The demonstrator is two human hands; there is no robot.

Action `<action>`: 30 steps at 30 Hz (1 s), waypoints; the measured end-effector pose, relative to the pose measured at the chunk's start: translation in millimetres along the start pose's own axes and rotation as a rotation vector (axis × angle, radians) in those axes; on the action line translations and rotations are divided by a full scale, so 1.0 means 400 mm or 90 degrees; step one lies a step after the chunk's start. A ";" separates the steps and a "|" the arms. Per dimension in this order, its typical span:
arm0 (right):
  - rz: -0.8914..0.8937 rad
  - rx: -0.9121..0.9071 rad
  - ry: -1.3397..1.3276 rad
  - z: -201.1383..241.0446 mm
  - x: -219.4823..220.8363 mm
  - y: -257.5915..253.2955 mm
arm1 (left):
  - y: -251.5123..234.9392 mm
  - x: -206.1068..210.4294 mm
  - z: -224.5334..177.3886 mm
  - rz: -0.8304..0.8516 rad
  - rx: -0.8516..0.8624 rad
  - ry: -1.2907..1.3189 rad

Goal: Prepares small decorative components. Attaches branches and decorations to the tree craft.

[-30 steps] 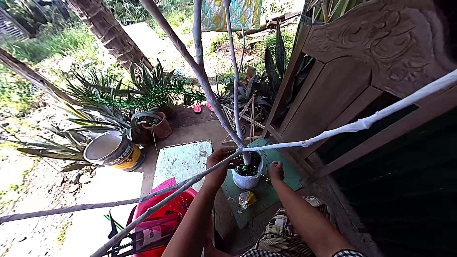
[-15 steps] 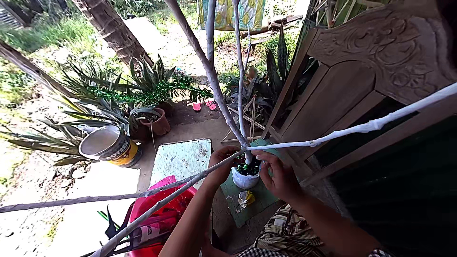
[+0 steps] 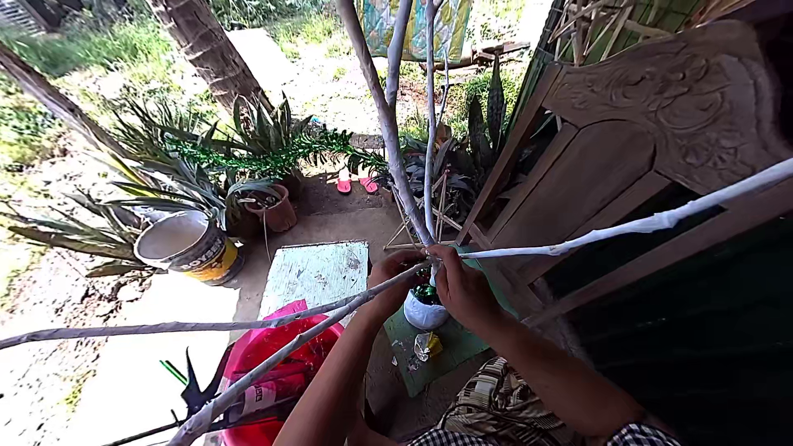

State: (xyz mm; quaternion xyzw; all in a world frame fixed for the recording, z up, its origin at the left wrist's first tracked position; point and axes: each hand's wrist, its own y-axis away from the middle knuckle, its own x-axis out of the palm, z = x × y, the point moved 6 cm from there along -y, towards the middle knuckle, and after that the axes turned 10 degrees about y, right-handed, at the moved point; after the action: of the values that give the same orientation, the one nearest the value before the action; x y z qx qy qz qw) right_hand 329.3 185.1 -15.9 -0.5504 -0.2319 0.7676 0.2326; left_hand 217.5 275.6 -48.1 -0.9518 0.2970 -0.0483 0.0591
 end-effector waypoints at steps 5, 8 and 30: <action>-0.010 0.007 0.029 0.004 -0.007 0.000 | 0.004 0.004 0.002 -0.004 0.012 -0.013; -0.002 0.009 0.041 0.006 -0.009 -0.002 | 0.005 0.008 0.003 -0.001 0.015 -0.022; 0.032 0.000 0.061 0.014 -0.024 0.006 | 0.047 0.032 0.030 -0.027 -0.276 0.196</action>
State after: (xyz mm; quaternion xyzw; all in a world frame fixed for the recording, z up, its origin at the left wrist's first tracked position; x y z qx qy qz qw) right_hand 326.2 176.7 -8.8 -0.5921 -0.2063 0.7461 0.2239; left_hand 219.0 254.0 -62.0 -0.9299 0.2856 -0.1288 -0.1929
